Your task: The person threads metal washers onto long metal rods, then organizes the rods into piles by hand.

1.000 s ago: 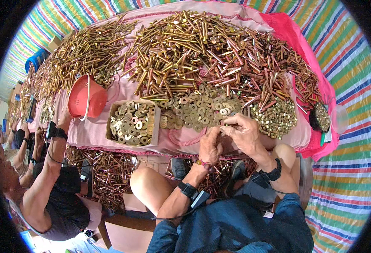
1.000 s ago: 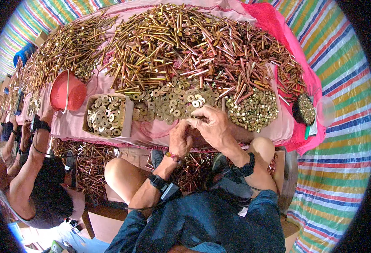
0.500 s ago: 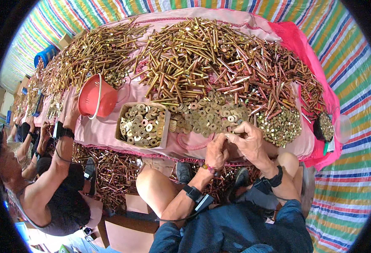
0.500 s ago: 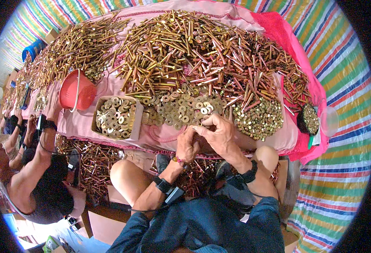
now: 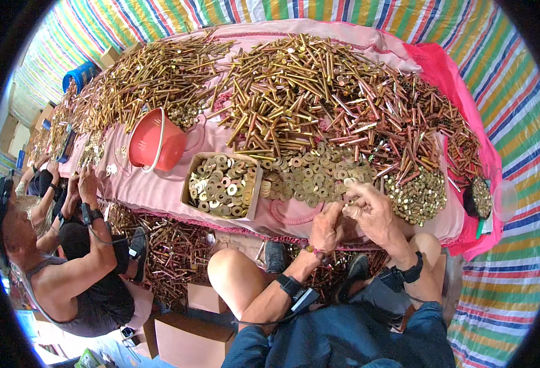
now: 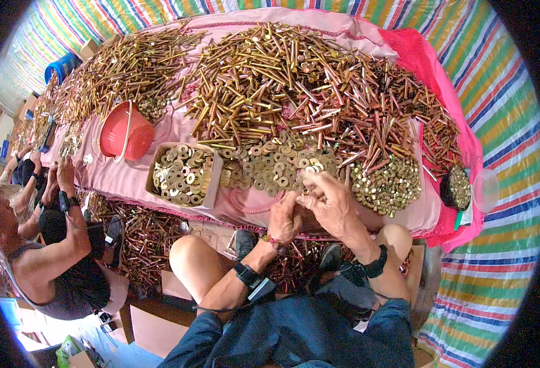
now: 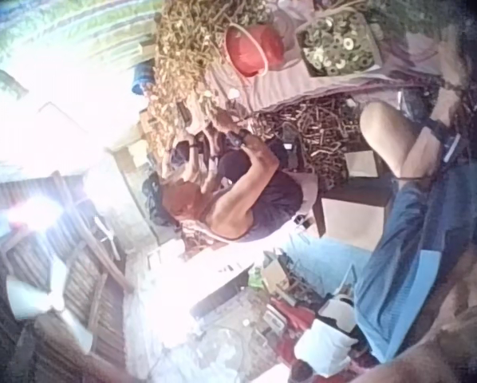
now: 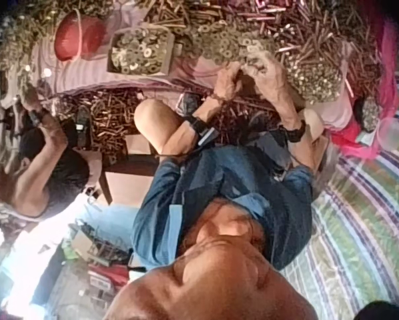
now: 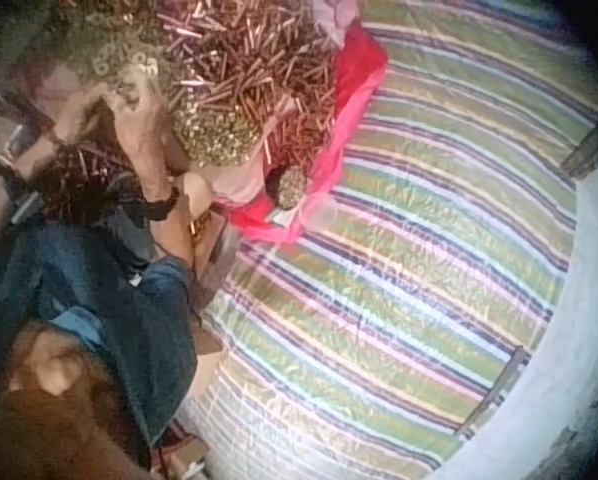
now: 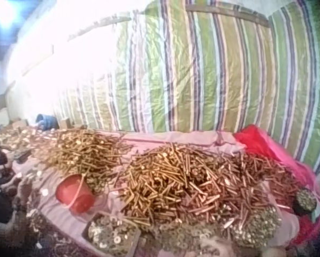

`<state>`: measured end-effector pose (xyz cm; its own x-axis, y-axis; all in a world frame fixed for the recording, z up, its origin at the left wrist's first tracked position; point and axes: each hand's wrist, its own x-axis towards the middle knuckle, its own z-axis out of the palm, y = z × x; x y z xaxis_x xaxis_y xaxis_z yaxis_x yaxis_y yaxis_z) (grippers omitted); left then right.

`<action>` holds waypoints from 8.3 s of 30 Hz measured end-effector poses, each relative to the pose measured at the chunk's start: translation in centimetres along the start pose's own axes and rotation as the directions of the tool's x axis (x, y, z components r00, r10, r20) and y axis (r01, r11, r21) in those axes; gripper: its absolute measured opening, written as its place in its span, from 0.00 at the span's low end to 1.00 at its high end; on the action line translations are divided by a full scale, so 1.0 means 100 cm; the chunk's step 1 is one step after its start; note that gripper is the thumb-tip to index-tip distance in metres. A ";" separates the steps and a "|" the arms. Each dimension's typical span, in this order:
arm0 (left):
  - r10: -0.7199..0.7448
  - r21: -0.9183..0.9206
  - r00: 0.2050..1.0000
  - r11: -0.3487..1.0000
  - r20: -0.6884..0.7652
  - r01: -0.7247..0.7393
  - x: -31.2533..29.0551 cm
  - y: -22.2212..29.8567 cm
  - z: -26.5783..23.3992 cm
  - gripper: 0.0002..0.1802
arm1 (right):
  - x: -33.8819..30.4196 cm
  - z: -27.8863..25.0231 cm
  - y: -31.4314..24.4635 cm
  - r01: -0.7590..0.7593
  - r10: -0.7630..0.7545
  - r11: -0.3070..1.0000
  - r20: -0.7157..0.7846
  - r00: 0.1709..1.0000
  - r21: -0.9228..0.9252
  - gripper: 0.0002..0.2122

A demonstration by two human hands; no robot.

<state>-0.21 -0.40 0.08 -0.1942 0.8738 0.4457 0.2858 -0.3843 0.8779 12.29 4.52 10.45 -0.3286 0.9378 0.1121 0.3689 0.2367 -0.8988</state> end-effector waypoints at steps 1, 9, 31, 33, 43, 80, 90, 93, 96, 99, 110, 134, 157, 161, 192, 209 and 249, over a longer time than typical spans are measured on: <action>-0.030 0.010 0.999 1.000 0.033 0.030 0.000 0.002 -0.001 0.19 | 0.001 -0.001 0.008 0.163 -0.162 0.984 0.022 0.987 -0.078 0.14; -0.094 -0.020 0.993 0.995 0.074 0.096 -0.002 -0.003 0.002 0.19 | 0.005 -0.004 0.003 0.327 -0.320 0.905 0.072 0.945 -0.271 0.11; -0.188 0.073 0.898 0.982 0.398 0.173 -0.004 0.019 -0.033 0.17 | 0.117 0.038 0.032 0.314 -0.290 0.883 0.121 0.949 -0.350 0.08; -0.208 0.132 0.873 0.977 0.441 0.166 -0.005 0.017 -0.031 0.17 | 0.131 0.052 0.031 0.302 -0.268 0.870 0.139 0.953 -0.390 0.09; -0.204 0.116 0.796 0.979 0.570 0.167 -0.007 0.018 -0.033 0.14 | 0.161 0.068 0.028 0.341 -0.222 0.818 0.294 0.930 -0.463 0.10; -0.185 0.126 0.982 0.975 0.021 0.181 0.009 0.016 -0.002 0.07 | 0.111 -0.016 0.051 -0.046 0.025 0.677 -0.039 0.999 -0.734 0.19; -0.169 0.100 0.985 0.981 0.019 0.167 0.008 0.009 -0.002 0.08 | 0.103 -0.030 0.058 -0.280 0.286 0.958 0.192 0.939 -0.060 0.14; -0.179 0.147 0.984 0.974 0.025 0.173 0.008 0.009 -0.004 0.07 | 0.071 -0.041 0.039 -0.398 0.358 0.877 0.188 0.915 0.270 0.08; -0.174 0.084 0.985 0.981 0.002 0.173 0.010 0.014 -0.002 0.08 | 0.042 -0.047 0.048 -0.373 0.342 0.894 0.159 0.926 0.248 0.11; -0.205 0.113 0.979 0.973 0.012 0.202 0.007 0.010 -0.003 0.07 | 0.016 -0.035 0.056 -0.272 0.254 0.961 0.238 0.937 0.045 0.16; -0.196 0.125 0.980 0.973 0.011 0.193 0.005 0.009 -0.005 0.06 | -0.009 -0.027 0.054 0.041 0.059 0.872 0.189 0.980 -0.487 0.13; -0.167 0.172 0.986 0.972 0.015 0.162 0.002 0.003 -0.002 0.06 | 0.067 0.009 0.058 -0.081 0.080 0.849 -0.023 0.996 -0.522 0.17; -0.105 0.077 0.994 0.992 -0.002 0.105 0.004 0.000 0.000 0.04 | 0.025 -0.016 0.013 -0.566 0.403 0.637 0.401 0.823 0.522 0.12; -0.087 0.109 0.996 0.990 0.002 0.086 0.003 0.002 -0.002 0.04 | 0.021 -0.009 0.008 -0.578 0.420 0.658 0.401 0.814 0.484 0.12; -0.055 0.145 0.998 0.988 -0.029 0.058 0.001 0.000 -0.002 0.08 | 0.008 0.002 0.001 0.052 -0.051 0.999 -0.049 0.998 0.018 0.13; -0.108 0.019 0.994 0.994 -0.022 0.109 -0.001 0.015 -0.015 0.19 | -0.018 0.028 0.055 0.340 -0.327 0.891 0.094 0.940 -0.303 0.07; -0.113 0.079 0.993 0.991 0.018 0.111 -0.001 0.000 0.002 0.04 | 0.016 -0.077 0.069 0.007 -0.129 0.745 -0.133 0.983 -0.668 0.08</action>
<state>-0.05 -0.45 -0.04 -0.2086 0.9169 0.3403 0.3356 -0.2597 0.9055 21.04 9.57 7.71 -0.2545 0.9249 0.2825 0.8527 0.3524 -0.3855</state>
